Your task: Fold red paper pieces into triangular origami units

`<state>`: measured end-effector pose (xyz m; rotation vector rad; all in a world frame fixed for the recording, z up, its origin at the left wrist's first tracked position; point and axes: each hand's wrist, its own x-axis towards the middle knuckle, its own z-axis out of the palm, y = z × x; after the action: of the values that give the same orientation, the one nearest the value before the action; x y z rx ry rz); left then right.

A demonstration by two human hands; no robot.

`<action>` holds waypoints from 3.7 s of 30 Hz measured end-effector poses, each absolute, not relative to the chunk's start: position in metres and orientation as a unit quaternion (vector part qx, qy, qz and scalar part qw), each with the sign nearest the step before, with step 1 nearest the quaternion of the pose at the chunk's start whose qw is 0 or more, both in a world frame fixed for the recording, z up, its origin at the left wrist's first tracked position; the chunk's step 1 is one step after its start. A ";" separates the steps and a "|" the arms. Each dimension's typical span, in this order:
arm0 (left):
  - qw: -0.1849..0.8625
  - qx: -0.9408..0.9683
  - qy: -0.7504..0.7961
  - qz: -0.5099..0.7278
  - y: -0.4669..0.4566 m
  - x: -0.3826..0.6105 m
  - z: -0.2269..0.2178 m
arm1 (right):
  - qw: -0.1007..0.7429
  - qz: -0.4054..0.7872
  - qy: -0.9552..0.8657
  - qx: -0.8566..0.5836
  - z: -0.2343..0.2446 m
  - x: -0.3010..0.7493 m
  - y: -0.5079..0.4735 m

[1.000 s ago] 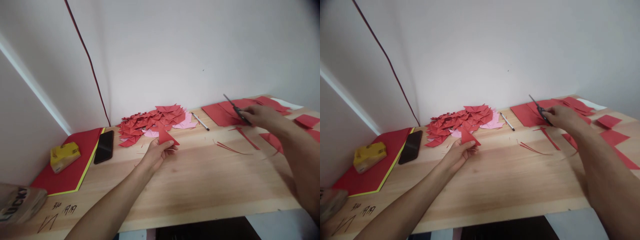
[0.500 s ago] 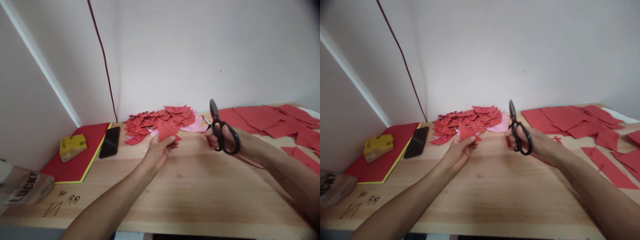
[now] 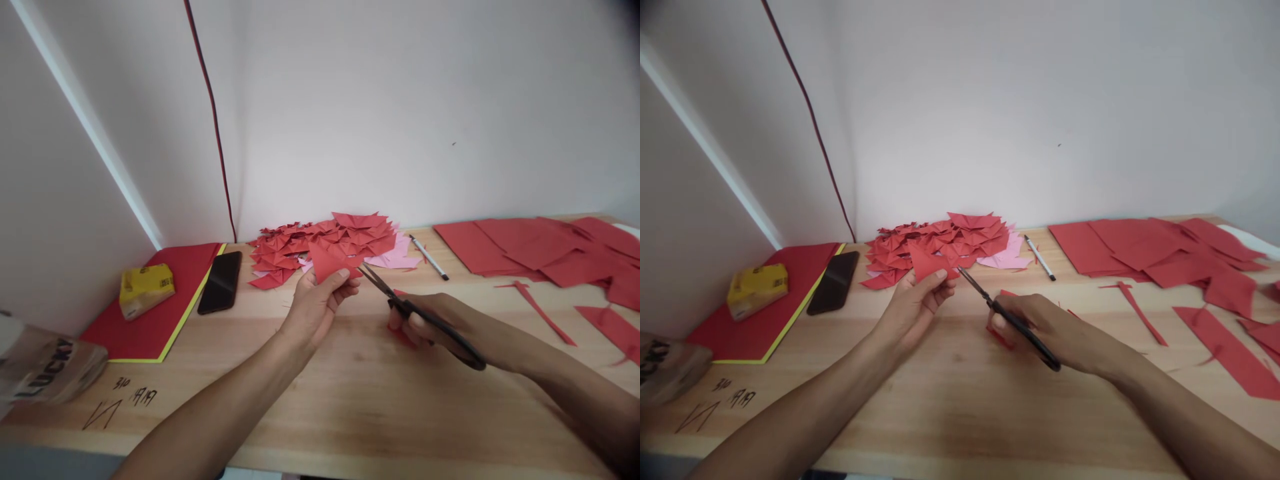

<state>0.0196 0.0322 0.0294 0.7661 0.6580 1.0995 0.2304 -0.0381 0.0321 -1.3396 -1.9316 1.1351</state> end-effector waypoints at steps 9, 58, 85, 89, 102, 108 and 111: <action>0.747 0.345 0.300 0.484 0.026 0.023 0.025 | 0.222 0.422 -0.719 -0.506 0.037 0.220 -0.038; 0.762 0.340 0.283 0.473 0.026 0.024 0.025 | 0.187 0.250 -0.736 -0.601 0.029 0.217 -0.032; 0.764 0.425 0.269 0.403 0.024 0.024 0.022 | 0.200 0.211 -0.741 -0.605 0.037 0.218 -0.036; 0.713 0.466 0.278 0.444 0.029 0.021 0.024 | 0.209 0.203 -0.740 -0.607 0.038 0.220 -0.035; 0.683 0.469 0.294 0.477 0.032 0.018 0.025 | 0.162 0.172 -0.748 -0.620 0.036 0.221 -0.035; 0.682 0.491 0.286 0.460 0.030 0.018 0.025 | 0.153 0.148 -0.759 -0.615 0.033 0.222 -0.034; 0.685 0.488 0.287 0.459 0.030 0.019 0.024 | 0.152 0.142 -0.760 -0.616 0.033 0.223 -0.034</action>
<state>0.0185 0.0298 0.0245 1.0934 0.6424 1.0296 0.2226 -0.0340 0.0326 -1.7669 -2.1811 0.4088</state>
